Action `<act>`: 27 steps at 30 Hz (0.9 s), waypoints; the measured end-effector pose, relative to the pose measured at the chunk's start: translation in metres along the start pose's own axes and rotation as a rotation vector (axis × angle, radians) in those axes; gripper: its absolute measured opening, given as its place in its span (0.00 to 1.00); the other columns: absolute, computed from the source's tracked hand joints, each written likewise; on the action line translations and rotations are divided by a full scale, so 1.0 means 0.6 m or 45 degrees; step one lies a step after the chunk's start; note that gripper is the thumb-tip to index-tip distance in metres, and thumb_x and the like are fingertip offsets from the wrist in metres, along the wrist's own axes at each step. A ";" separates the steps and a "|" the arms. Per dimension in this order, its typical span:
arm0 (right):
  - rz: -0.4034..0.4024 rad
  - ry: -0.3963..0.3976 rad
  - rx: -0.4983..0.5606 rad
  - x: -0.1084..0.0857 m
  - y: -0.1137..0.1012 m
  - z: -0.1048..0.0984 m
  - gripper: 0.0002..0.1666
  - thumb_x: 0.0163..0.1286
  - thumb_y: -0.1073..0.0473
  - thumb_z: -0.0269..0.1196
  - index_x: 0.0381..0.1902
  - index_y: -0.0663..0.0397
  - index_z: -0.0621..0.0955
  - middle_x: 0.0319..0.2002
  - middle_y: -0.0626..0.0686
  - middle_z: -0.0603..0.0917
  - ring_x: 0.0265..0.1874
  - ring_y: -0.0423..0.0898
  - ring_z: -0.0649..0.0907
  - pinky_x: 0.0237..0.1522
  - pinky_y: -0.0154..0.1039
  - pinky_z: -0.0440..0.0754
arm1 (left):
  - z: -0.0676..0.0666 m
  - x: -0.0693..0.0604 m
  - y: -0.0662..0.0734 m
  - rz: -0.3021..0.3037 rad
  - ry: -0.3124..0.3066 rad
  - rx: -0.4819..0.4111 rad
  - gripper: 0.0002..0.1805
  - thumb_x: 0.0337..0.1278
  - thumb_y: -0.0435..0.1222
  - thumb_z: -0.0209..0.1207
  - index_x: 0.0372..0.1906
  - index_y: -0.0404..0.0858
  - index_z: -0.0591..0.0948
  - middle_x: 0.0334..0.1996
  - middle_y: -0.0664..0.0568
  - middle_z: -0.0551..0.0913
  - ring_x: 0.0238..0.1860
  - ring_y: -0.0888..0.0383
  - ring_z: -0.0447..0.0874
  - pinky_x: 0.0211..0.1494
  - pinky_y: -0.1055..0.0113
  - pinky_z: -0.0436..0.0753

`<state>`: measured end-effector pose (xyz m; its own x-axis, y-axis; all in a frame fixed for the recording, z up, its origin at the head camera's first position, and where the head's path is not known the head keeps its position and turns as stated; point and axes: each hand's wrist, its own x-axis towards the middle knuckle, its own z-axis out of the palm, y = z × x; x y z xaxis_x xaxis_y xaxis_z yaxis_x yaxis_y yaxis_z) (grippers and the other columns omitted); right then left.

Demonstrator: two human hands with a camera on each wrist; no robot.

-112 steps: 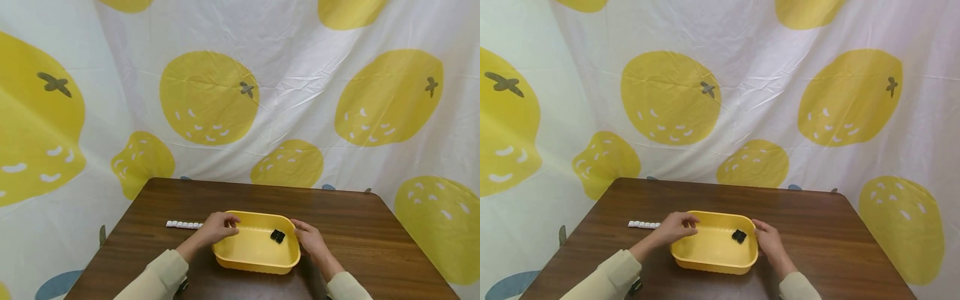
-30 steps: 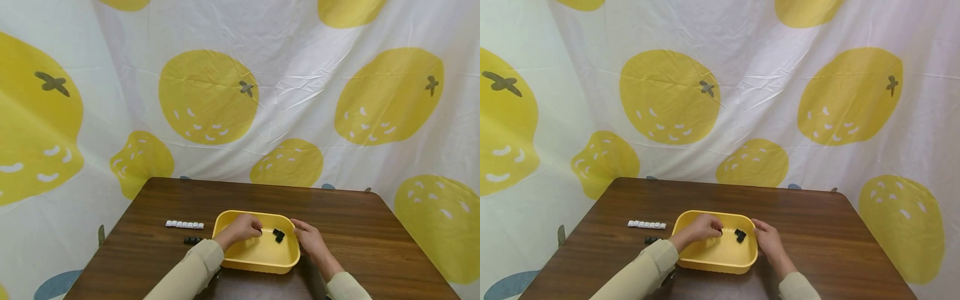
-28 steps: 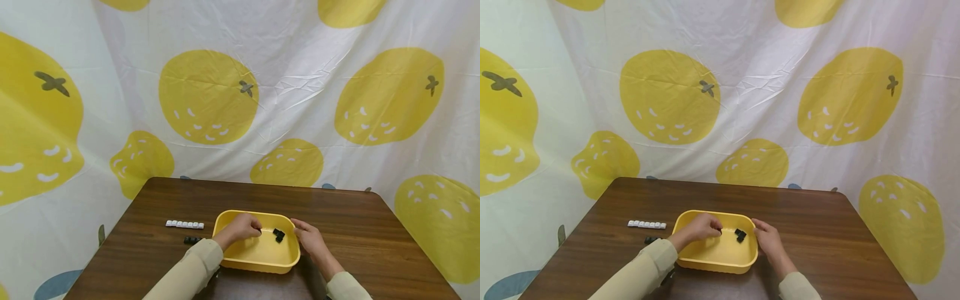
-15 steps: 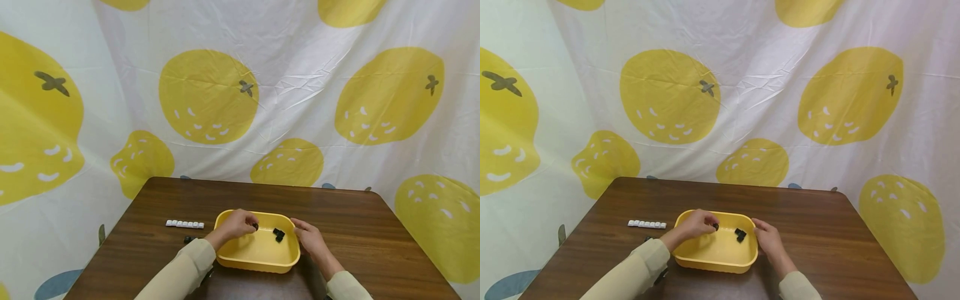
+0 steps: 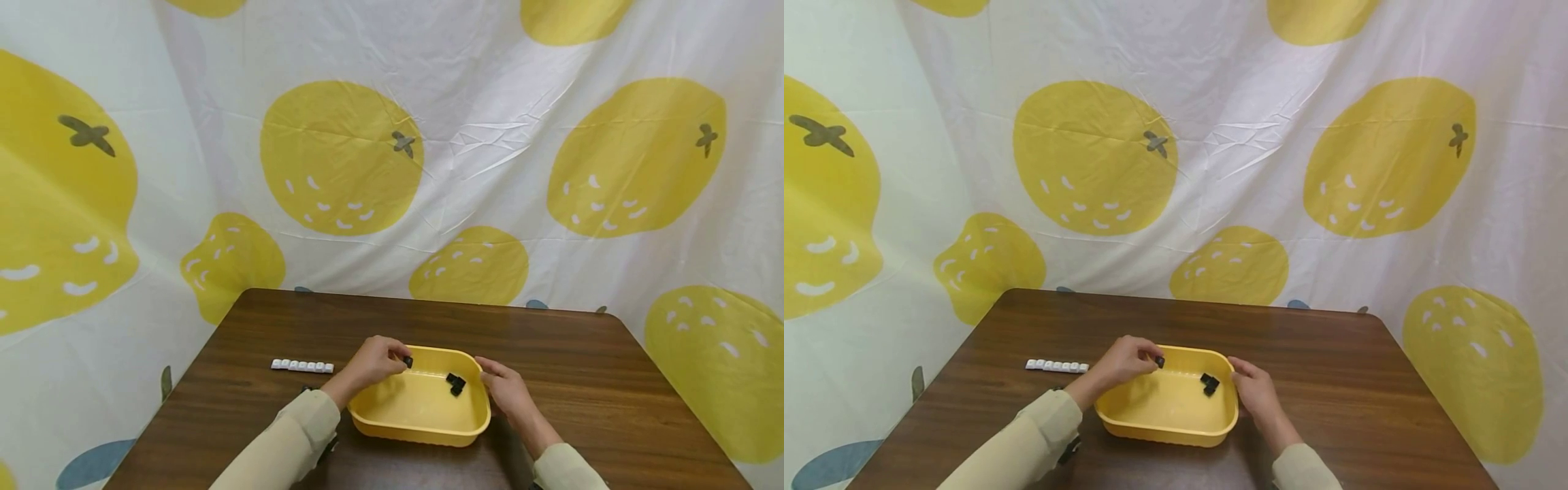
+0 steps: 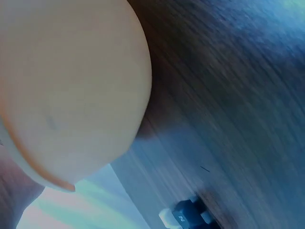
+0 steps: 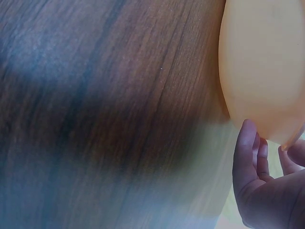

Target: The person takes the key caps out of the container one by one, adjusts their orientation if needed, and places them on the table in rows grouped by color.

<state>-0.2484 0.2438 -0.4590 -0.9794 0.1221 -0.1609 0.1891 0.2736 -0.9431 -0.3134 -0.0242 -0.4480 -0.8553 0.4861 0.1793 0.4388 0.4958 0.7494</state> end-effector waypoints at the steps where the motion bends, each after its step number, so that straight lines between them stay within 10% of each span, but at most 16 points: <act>1: -0.001 0.002 -0.003 0.000 0.000 0.000 0.26 0.77 0.63 0.49 0.70 0.62 0.70 0.66 0.71 0.70 0.49 0.59 0.82 0.35 0.46 0.84 | -0.002 -0.001 -0.001 -0.013 -0.001 0.002 0.12 0.50 0.27 0.65 0.42 0.34 0.88 0.31 0.53 0.84 0.31 0.61 0.76 0.34 0.69 0.77; 18: -0.004 0.011 -0.013 0.005 0.001 0.000 0.26 0.76 0.64 0.50 0.70 0.63 0.70 0.66 0.71 0.69 0.50 0.59 0.81 0.36 0.47 0.84 | -0.059 -0.033 -0.031 -0.076 0.114 -0.107 0.07 0.54 0.30 0.66 0.39 0.39 0.87 0.30 0.55 0.82 0.31 0.58 0.76 0.34 0.66 0.77; 27: -0.084 0.041 -0.099 0.012 0.005 0.000 0.24 0.74 0.67 0.50 0.66 0.64 0.73 0.50 0.66 0.77 0.25 0.47 0.78 0.23 0.39 0.77 | -0.084 -0.068 -0.059 -0.150 0.216 -0.104 0.08 0.54 0.31 0.67 0.40 0.37 0.86 0.31 0.55 0.84 0.33 0.59 0.79 0.36 0.66 0.80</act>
<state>-0.2549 0.2459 -0.4631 -0.9873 0.1315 -0.0890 0.1307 0.3550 -0.9257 -0.3079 -0.0979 -0.4493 -0.9364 0.2970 0.1869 0.3153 0.4787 0.8194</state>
